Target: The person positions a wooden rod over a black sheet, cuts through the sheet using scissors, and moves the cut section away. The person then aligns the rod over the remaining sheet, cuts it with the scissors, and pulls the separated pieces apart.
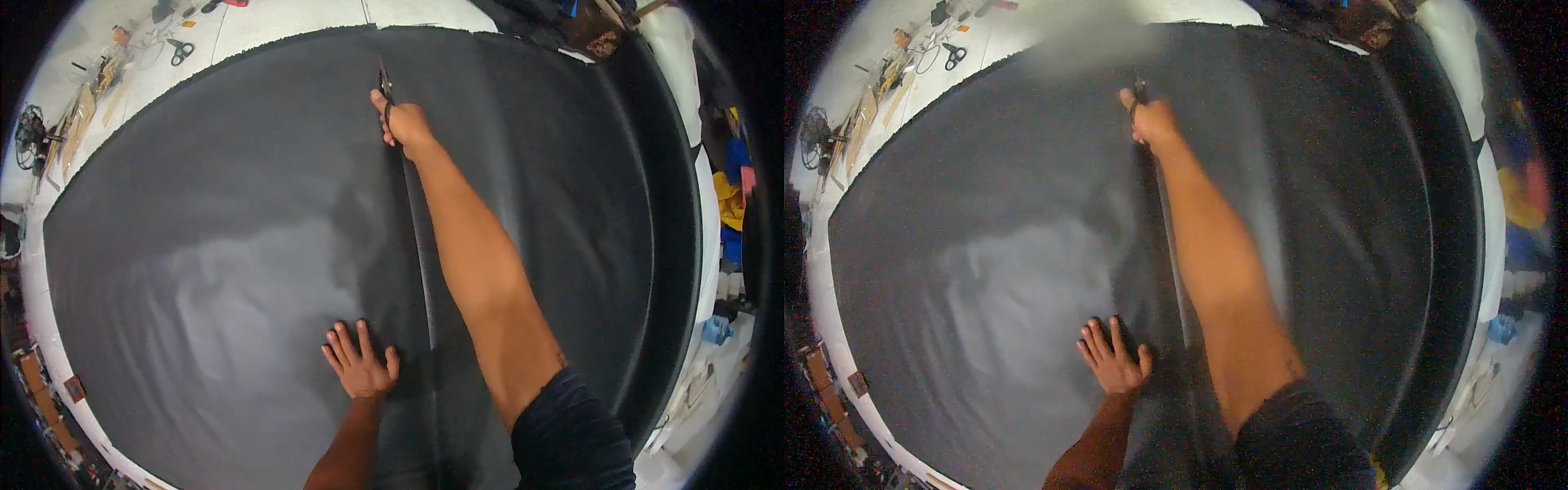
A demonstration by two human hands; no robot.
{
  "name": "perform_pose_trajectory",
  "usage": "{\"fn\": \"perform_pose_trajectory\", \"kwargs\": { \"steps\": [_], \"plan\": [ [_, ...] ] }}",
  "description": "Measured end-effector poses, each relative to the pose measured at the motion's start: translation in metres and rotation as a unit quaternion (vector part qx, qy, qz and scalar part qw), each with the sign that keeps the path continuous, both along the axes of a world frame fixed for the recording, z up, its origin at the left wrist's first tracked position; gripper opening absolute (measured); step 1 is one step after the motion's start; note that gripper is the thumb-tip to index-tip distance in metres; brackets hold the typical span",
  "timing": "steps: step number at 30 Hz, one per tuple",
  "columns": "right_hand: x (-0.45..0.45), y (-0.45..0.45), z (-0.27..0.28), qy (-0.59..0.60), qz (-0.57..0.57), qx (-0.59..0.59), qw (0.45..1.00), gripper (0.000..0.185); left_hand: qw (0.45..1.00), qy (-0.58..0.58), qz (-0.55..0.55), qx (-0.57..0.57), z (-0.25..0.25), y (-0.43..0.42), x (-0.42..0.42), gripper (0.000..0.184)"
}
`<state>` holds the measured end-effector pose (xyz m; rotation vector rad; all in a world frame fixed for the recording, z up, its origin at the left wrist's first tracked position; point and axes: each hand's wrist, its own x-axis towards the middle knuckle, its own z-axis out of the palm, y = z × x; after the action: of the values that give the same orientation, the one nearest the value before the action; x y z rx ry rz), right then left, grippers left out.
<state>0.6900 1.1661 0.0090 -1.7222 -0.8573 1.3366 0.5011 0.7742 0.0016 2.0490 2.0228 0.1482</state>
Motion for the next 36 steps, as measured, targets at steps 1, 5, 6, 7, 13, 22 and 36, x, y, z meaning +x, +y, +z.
{"fn": "perform_pose_trajectory", "kwargs": {
  "steps": [1,5,6,7,13,22,36],
  "plan": [
    [0.002,0.003,0.003,-0.003,0.002,0.001,1.000,0.055,1.000,-0.004,0.002,-0.008,0.000,0.000,0.002,0.072],
    [-0.001,0.034,0.002,0.029,-0.021,-0.006,0.999,0.057,0.999,0.000,-0.014,0.031,-0.008,-0.005,-0.005,0.074],
    [0.002,0.052,0.003,0.034,-0.027,-0.006,0.999,0.058,1.000,-0.007,-0.013,0.027,-0.010,-0.005,-0.004,0.075],
    [0.004,0.066,-0.001,0.021,-0.004,0.000,1.000,0.056,1.000,-0.013,-0.010,0.021,-0.010,-0.005,-0.004,0.076],
    [0.008,0.088,-0.011,0.006,0.011,0.050,0.999,0.051,1.000,-0.025,0.015,-0.010,0.000,0.001,-0.002,0.075],
    [-0.017,-0.041,0.012,0.110,-0.160,0.177,0.965,0.046,0.999,-0.018,0.031,-0.024,0.008,0.002,0.001,0.069],
    [0.027,-0.751,0.024,-0.564,-0.088,-0.049,0.820,0.061,0.997,-0.054,0.021,0.053,0.011,-0.002,0.005,0.082]
  ]
}}
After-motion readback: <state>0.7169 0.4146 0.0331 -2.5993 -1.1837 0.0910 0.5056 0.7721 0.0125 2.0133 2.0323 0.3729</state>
